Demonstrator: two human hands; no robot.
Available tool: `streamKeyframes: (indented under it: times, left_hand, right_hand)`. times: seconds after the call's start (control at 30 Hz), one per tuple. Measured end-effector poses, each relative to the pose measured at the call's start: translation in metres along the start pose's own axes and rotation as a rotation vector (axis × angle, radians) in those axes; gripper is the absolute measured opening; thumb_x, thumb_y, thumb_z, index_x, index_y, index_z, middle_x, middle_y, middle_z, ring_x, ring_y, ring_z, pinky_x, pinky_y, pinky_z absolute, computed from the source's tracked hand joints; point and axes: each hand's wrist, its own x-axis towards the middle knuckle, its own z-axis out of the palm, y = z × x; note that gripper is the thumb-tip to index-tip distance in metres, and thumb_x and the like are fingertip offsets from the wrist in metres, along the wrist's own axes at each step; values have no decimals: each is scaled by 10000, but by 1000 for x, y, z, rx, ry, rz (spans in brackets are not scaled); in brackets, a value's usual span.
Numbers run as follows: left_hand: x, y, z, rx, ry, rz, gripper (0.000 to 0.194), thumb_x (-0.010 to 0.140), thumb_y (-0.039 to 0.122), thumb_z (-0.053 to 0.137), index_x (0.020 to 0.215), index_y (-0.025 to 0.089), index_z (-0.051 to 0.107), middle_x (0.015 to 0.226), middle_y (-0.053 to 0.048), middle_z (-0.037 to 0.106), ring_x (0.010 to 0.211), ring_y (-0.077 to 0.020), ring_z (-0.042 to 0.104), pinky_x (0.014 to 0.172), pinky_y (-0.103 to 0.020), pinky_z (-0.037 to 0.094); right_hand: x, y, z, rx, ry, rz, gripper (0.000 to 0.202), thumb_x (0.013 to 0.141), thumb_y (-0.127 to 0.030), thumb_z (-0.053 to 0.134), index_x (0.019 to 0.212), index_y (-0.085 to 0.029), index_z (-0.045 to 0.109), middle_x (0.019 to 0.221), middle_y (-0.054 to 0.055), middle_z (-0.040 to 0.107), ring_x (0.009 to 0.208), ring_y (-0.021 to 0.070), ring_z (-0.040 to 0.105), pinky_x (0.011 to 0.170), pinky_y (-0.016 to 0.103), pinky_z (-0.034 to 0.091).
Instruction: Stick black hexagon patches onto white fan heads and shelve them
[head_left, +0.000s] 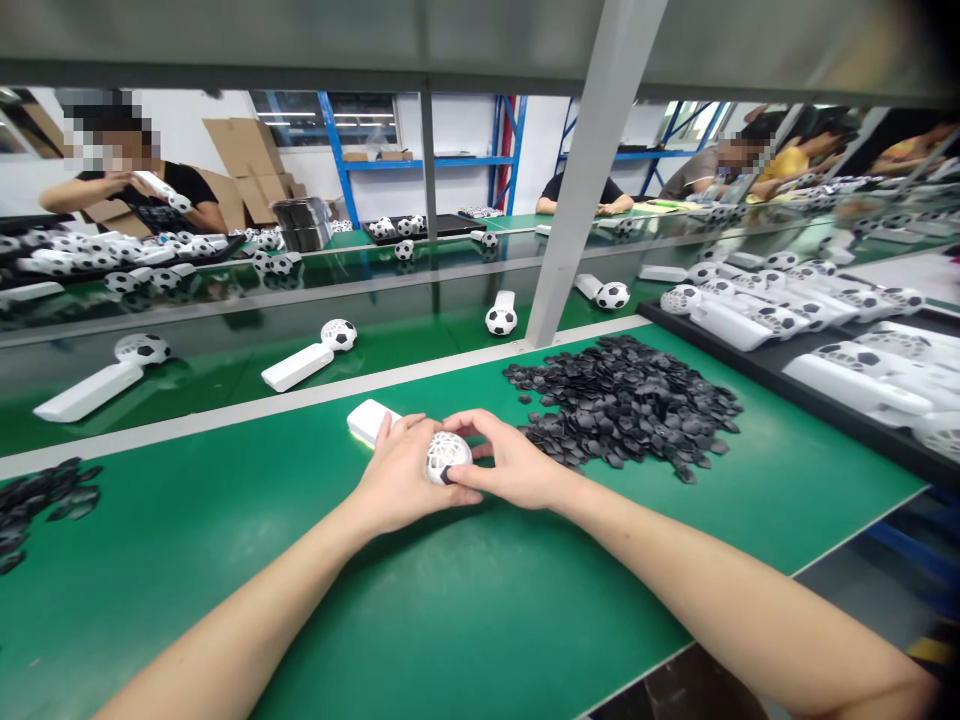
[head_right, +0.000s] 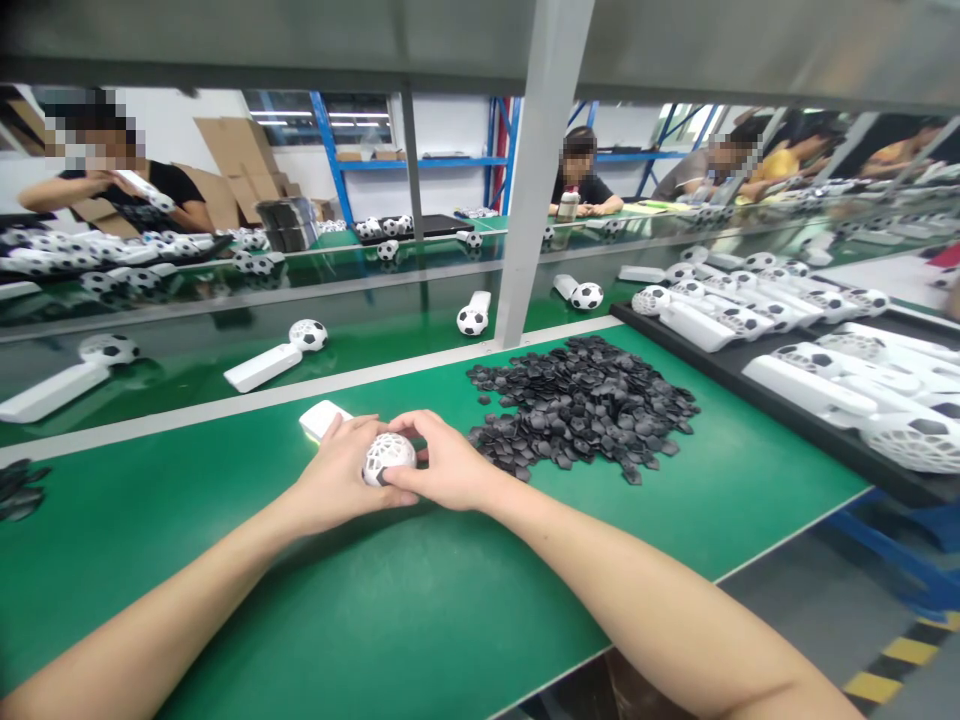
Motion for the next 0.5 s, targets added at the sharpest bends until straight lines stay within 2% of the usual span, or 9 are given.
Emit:
streamKeyframes:
  times: [0.1, 0.2, 0.33, 0.5]
  left_hand:
    - [-1, 0, -6, -10, -49, 35, 774, 534, 661, 640, 1122, 180, 494, 1149, -134, 480, 1206, -349, 289, 1010, -536, 166]
    - [-2, 0, -13, -37, -97, 87, 669, 610, 605, 622, 1122, 188, 515, 1104, -107, 515, 1113, -325, 377, 971, -504, 247]
    - [1, -1, -13, -60, -66, 47, 616, 610, 541, 657, 1108, 196, 541, 1046, -84, 550, 996, -293, 437, 885, -441, 345]
    - [1, 1, -11, -37, -14, 48, 585, 600, 500, 673, 1073, 176, 560, 1012, -85, 565, 961, -291, 464, 831, -415, 397]
  right_hand:
    - [1, 1, 1, 33, 8, 11, 446, 697, -205, 645, 1103, -188, 460, 1149, 71, 462, 1032, 184, 494, 840, 349, 472]
    - [1, 2, 2, 60, 22, 11, 450, 679, -193, 661, 1084, -197, 465, 1143, 65, 459, 1046, 190, 486, 847, 361, 469]
    - [1, 4, 3, 116, 27, 31, 458, 653, -187, 686, 1056, -196, 468, 1124, 63, 466, 1062, 193, 479, 835, 351, 479]
    - [0, 7, 10, 127, 89, 12, 498, 615, -183, 717, 1047, -188, 468, 1124, 67, 453, 1062, 194, 474, 814, 334, 487]
